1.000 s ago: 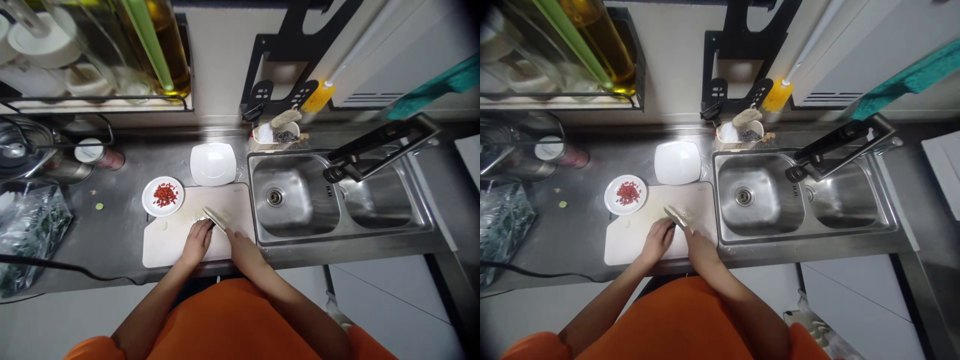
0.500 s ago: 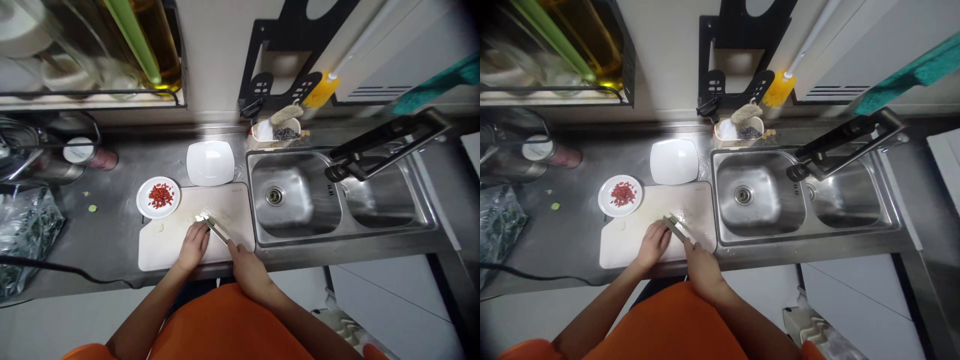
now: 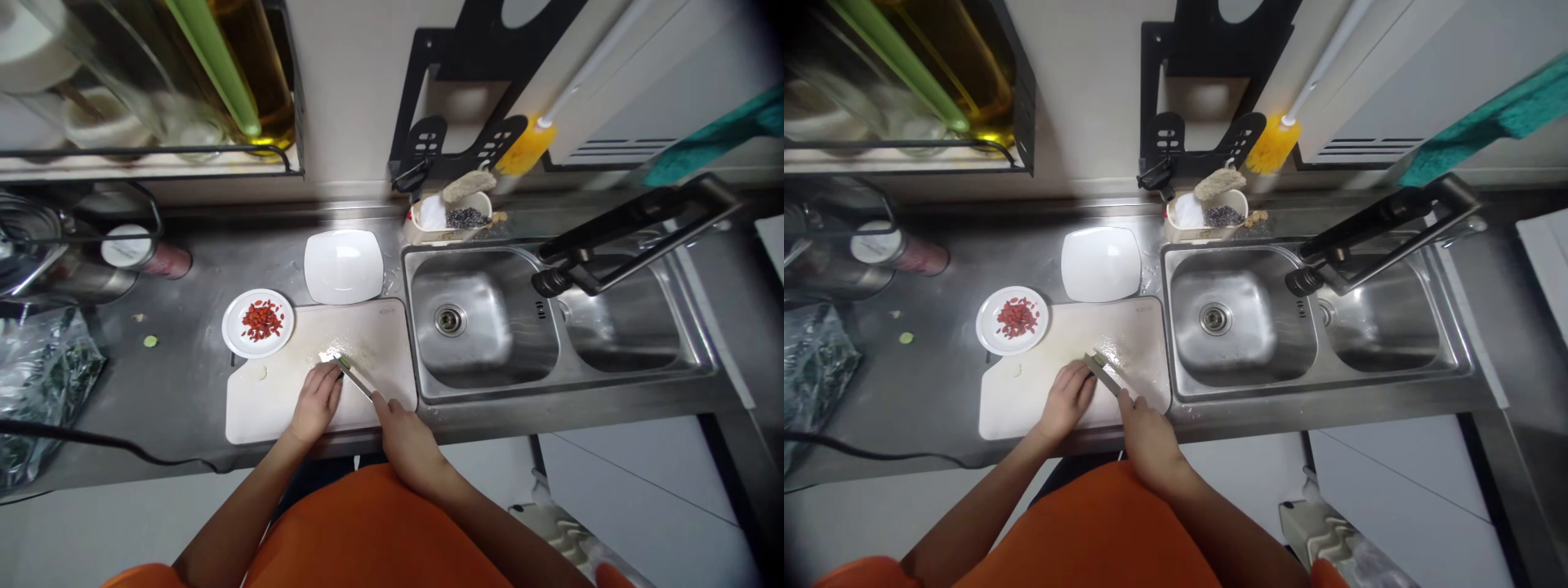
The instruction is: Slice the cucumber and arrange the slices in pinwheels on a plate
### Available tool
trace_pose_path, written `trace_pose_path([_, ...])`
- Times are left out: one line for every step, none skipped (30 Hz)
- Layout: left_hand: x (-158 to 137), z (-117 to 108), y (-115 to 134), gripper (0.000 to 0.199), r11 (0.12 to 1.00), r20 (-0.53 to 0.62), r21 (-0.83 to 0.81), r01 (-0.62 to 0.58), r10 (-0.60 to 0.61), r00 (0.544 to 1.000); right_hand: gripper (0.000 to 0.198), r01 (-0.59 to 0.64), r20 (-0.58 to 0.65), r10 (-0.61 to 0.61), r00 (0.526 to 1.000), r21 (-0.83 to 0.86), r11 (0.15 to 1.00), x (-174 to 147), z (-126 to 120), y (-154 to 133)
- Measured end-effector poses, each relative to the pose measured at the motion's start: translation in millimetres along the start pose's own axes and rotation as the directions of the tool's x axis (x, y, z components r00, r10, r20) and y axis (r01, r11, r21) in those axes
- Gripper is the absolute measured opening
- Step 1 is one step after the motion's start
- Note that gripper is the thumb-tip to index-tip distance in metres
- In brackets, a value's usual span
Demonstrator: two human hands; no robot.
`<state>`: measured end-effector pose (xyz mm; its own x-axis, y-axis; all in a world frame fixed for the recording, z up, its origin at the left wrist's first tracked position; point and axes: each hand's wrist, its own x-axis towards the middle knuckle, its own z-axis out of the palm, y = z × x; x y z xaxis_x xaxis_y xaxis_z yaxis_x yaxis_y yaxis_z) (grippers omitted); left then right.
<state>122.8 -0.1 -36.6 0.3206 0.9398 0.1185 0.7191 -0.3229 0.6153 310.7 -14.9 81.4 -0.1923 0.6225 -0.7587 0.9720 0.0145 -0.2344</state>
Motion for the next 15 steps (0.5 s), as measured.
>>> trace_pose_path([0.1,-0.1,-0.1,0.027,1.0,0.0,0.003,-0.001,0.001,1.0,0.049,-0.001,0.001,0.001,1.0,-0.001,1.0,0.1,0.2,0.3])
trace_pose_path([0.2,-0.2,-0.3,0.027,1.0,0.001,0.004,-0.004,0.004,1.0,0.049,0.0,0.001,0.0,1.0,-0.002,1.0,0.3,0.5,0.6])
trace_pose_path([0.2,-0.2,-0.5,0.027,1.0,0.002,0.003,-0.008,0.008,1.0,0.049,0.002,0.0,-0.002,1.0,-0.003,1.0,0.5,0.8,0.9])
trace_pose_path([0.2,-0.3,-0.7,0.027,1.0,0.002,0.002,-0.012,0.012,1.0,0.05,0.008,-0.002,-0.008,1.0,-0.003,1.0,0.7,1.0,1.3])
trace_pose_path([0.2,-0.3,-0.9,0.027,1.0,0.001,0.0,-0.015,0.015,1.0,0.05,0.013,-0.004,-0.013,1.0,-0.004,1.0,0.9,1.0,1.5])
trace_pose_path([0.1,-0.3,-1.1,0.027,1.0,0.0,-0.001,-0.017,0.017,1.0,0.05,0.017,-0.005,-0.017,1.0,-0.004,1.0,1.1,0.8,1.6])
trace_pose_path([0.0,-0.2,-1.3,0.027,1.0,-0.002,-0.003,-0.018,0.018,1.0,0.049,0.017,-0.003,-0.017,1.0,-0.005,1.0,1.2,0.3,1.6])
trace_pose_path([0.0,-0.1,-1.4,0.027,1.0,-0.004,-0.005,-0.02,0.02,1.0,0.049,0.015,0.002,-0.015,1.0,-0.006,1.0,1.3,-0.3,1.4])
trace_pose_path([0.0,0.1,-1.5,0.027,1.0,-0.008,-0.007,-0.023,0.023,1.0,0.049,0.011,0.01,-0.011,1.0,-0.008,1.0,1.3,-1.1,1.1])
trace_pose_path([0.0,0.3,-1.6,0.027,1.0,-0.013,-0.009,-0.029,0.028,1.0,0.048,0.008,0.017,-0.008,1.0,-0.009,1.0,1.3,-1.9,0.7])
trace_pose_path([0.0,0.5,-1.7,0.028,0.999,-0.019,-0.012,-0.035,0.034,0.999,0.048,0.005,0.023,-0.004,1.0,-0.011,1.0,1.4,-2.5,0.3])
trace_pose_path([0.1,0.8,-1.7,0.028,0.999,-0.025,-0.013,-0.042,0.042,0.999,0.047,0.003,0.027,-0.002,1.0,-0.011,1.0,1.5,-2.9,-0.1])
trace_pose_path([0.2,1.0,-1.8,0.028,0.999,-0.032,-0.012,-0.049,0.049,0.998,0.047,0.002,0.028,-0.002,1.0,-0.012,1.0,1.7,-3.1,-0.3])
trace_pose_path([0.4,1.3,-1.9,0.028,0.998,-0.04,-0.01,-0.057,0.057,0.998,0.046,0.004,0.027,-0.004,1.0,-0.013,1.0,1.9,-3.0,-0.5])
trace_pose_path([0.6,1.4,-2.0,0.027,0.998,-0.047,-0.007,-0.065,0.065,0.997,0.046,0.009,0.025,-0.009,1.0,-0.013,1.0,2.2,-2.8,-0.5])
